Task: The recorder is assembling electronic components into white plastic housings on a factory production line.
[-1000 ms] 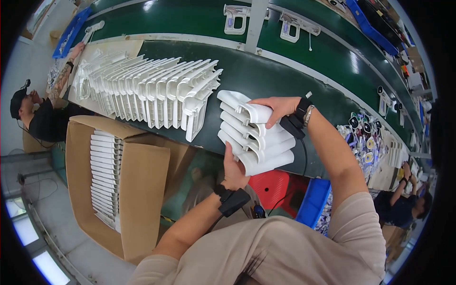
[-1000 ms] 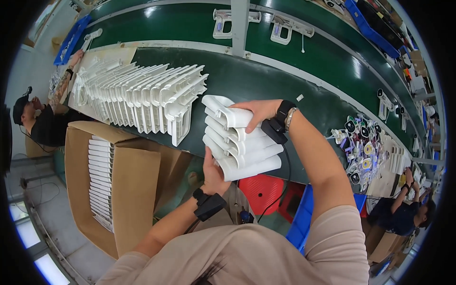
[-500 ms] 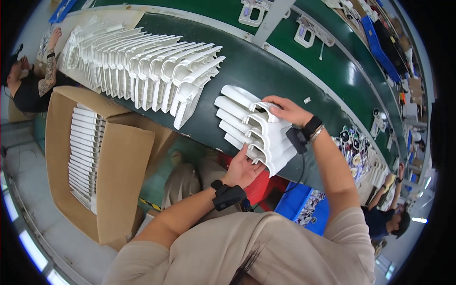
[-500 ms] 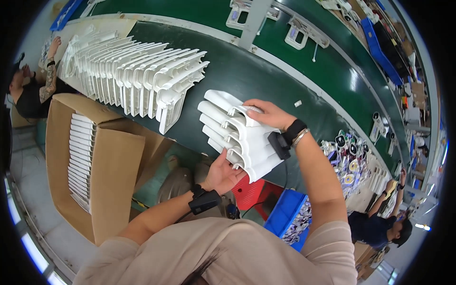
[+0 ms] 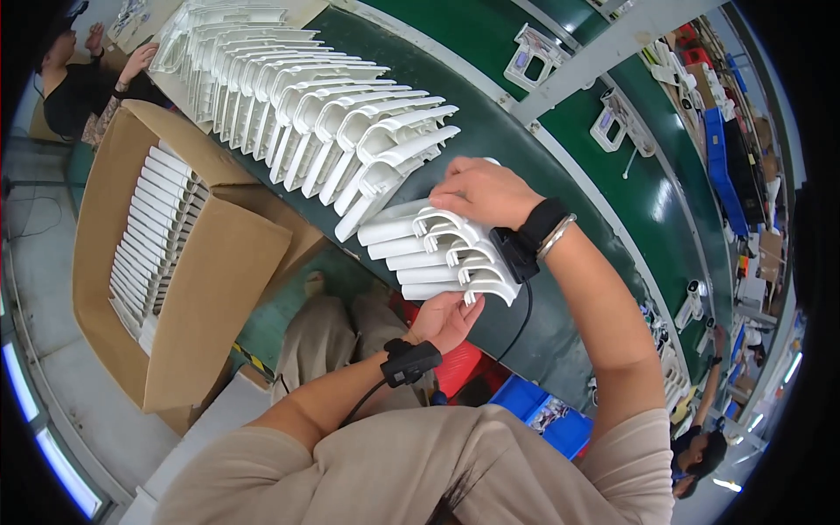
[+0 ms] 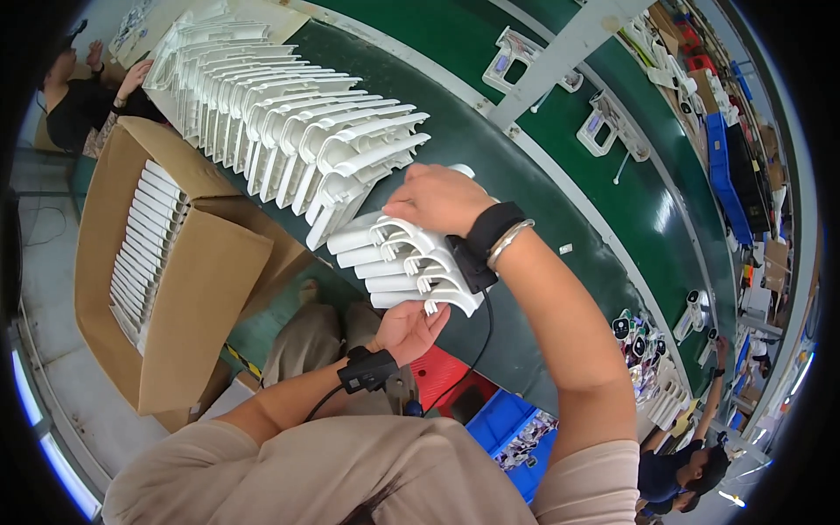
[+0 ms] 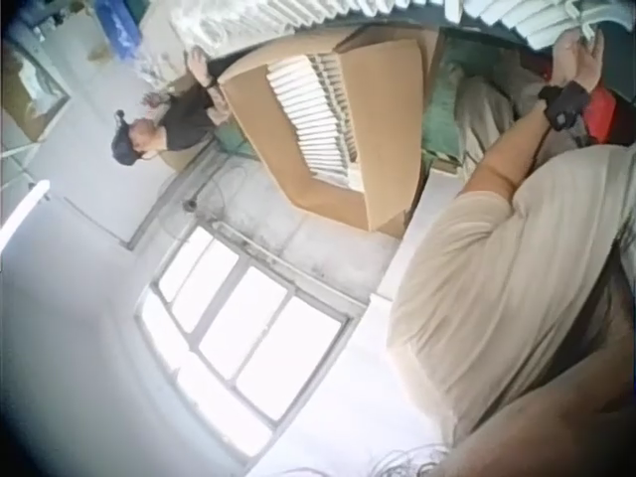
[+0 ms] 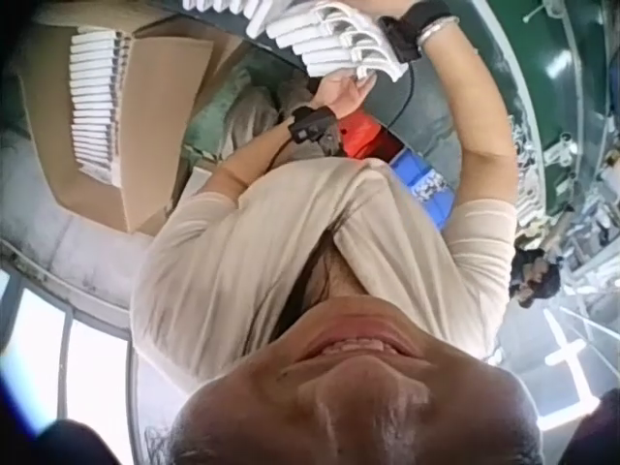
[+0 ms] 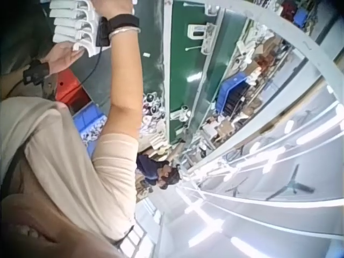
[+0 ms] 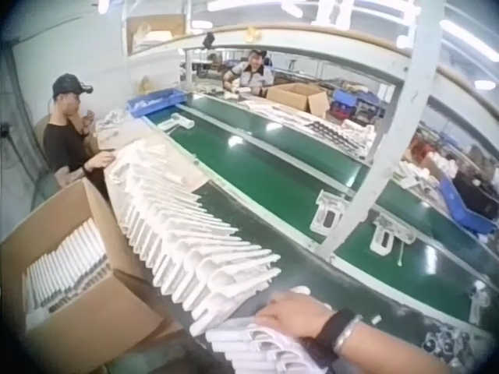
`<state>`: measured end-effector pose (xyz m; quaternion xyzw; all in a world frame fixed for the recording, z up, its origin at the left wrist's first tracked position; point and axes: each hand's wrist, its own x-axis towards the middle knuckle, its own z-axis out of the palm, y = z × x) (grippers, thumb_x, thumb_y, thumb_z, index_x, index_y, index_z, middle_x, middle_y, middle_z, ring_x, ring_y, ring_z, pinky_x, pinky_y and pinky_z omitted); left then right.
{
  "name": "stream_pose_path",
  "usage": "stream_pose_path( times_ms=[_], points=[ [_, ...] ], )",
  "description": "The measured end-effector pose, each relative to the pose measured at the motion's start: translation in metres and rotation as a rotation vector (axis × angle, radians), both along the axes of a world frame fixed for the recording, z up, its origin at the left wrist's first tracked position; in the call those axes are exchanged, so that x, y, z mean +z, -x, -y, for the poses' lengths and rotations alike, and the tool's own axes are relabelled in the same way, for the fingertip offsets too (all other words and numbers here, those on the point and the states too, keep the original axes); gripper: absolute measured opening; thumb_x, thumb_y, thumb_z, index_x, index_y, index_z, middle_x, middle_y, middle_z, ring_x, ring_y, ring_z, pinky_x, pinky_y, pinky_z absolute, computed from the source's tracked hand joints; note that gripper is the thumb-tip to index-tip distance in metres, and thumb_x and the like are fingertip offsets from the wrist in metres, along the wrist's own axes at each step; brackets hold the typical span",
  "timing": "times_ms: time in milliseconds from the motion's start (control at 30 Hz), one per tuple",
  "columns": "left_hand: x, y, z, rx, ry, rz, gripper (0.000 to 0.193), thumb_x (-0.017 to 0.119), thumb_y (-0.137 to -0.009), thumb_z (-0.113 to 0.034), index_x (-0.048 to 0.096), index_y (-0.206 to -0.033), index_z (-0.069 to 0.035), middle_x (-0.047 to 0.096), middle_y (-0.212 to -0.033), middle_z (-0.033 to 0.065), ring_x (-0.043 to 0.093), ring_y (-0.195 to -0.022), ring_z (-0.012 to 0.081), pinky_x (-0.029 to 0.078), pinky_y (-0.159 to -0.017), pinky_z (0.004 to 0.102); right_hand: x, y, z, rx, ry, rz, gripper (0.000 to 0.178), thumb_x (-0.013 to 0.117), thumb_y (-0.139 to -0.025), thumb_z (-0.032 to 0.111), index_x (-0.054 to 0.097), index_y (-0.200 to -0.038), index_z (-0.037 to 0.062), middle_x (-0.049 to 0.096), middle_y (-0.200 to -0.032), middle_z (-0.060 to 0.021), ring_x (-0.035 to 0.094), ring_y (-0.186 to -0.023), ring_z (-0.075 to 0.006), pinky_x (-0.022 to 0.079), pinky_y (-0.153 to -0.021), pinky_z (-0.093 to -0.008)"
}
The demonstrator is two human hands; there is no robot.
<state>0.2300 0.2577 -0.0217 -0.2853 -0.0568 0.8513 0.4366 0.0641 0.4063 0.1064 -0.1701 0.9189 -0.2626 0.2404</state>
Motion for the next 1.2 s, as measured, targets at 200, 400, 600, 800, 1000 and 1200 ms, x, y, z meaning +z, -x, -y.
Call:
stream_pose_path(
  times_ms=[200, 400, 600, 800, 1000, 1200],
  points=[
    [0.021, 0.037, -0.009, 0.051, 0.115, 0.026, 0.036, 0.047, -0.086, -0.006, 0.047, -0.121, -0.002, 0.051, -0.127, 0.0096, 0.045, -0.122, 0.0226, 0.034, -0.105, 0.0369, 0.038, -0.033, -0.008, -0.357, 0.276, -0.525, 0.024, 0.064, -0.081, 0.017, 0.064, -0.103, 0.008, 0.057, -0.109, -0.0127, 0.057, -0.099, -0.0292, 0.046, -0.085, -0.0339],
    [0.032, 0.035, 0.021, -0.461, 0.246, -0.166, 0.036, 0.052, -0.092, -0.03, 0.048, -0.119, -0.007, 0.045, -0.134, 0.009, 0.043, -0.124, 0.0249, 0.036, -0.102, 0.0359, -0.085, -0.178, -0.038, -1.432, 0.584, -0.316, 0.036, 0.052, -0.093, 0.033, 0.051, -0.118, 0.0072, 0.056, -0.095, -0.0017, 0.052, -0.081, -0.0123, 0.042, -0.071, -0.0242],
    [0.052, 0.055, 0.118, -0.921, 0.694, -0.755, 0.035, 0.056, -0.091, -0.029, 0.05, -0.116, -0.005, 0.054, -0.119, 0.0079, 0.057, -0.102, 0.0188, 0.044, -0.089, 0.0317, -0.117, -0.126, 0.023, -1.862, 1.391, 0.226, 0.077, 0.042, -0.082, 0.069, 0.026, -0.14, 0.0213, 0.032, -0.139, -0.0123, 0.031, -0.125, -0.0263, 0.018, -0.103, -0.0472],
    [0.082, 0.11, 0.16, -0.559, 1.168, -1.087, 0.032, 0.057, -0.09, -0.021, 0.05, -0.116, -0.004, 0.056, -0.114, 0.008, 0.058, -0.099, 0.0164, 0.046, -0.086, 0.03, -0.156, -0.069, 0.035, -1.452, 1.828, -0.218, 0.058, 0.03, -0.095, 0.05, 0.037, -0.134, 0.008, 0.044, -0.135, -0.0092, 0.042, -0.122, -0.0264, 0.033, -0.104, -0.0408],
    [0.126, 0.189, 0.12, -0.056, 1.715, -2.149, 0.046, 0.066, -0.08, -0.03, 0.053, -0.118, -0.007, 0.052, -0.12, 0.0156, 0.049, -0.114, 0.0323, 0.038, -0.097, 0.0417, -0.146, -0.062, 0.045, -1.218, 1.986, -0.097, 0.057, 0.031, -0.095, 0.05, 0.038, -0.134, 0.0079, 0.046, -0.133, -0.0093, 0.044, -0.121, -0.0262, 0.034, -0.104, -0.0407],
    [0.096, 0.247, 0.08, -0.226, 1.747, -2.618, 0.052, 0.062, -0.077, -0.047, 0.057, -0.116, -0.014, 0.046, -0.128, 0.0111, 0.034, -0.127, 0.029, 0.022, -0.1, 0.0599, -0.147, -0.033, 0.057, -1.083, 1.994, -0.07, 0.056, 0.031, -0.095, 0.049, 0.039, -0.133, 0.0077, 0.047, -0.132, -0.0093, 0.045, -0.12, -0.026, 0.034, -0.103, -0.0407]
  ],
)
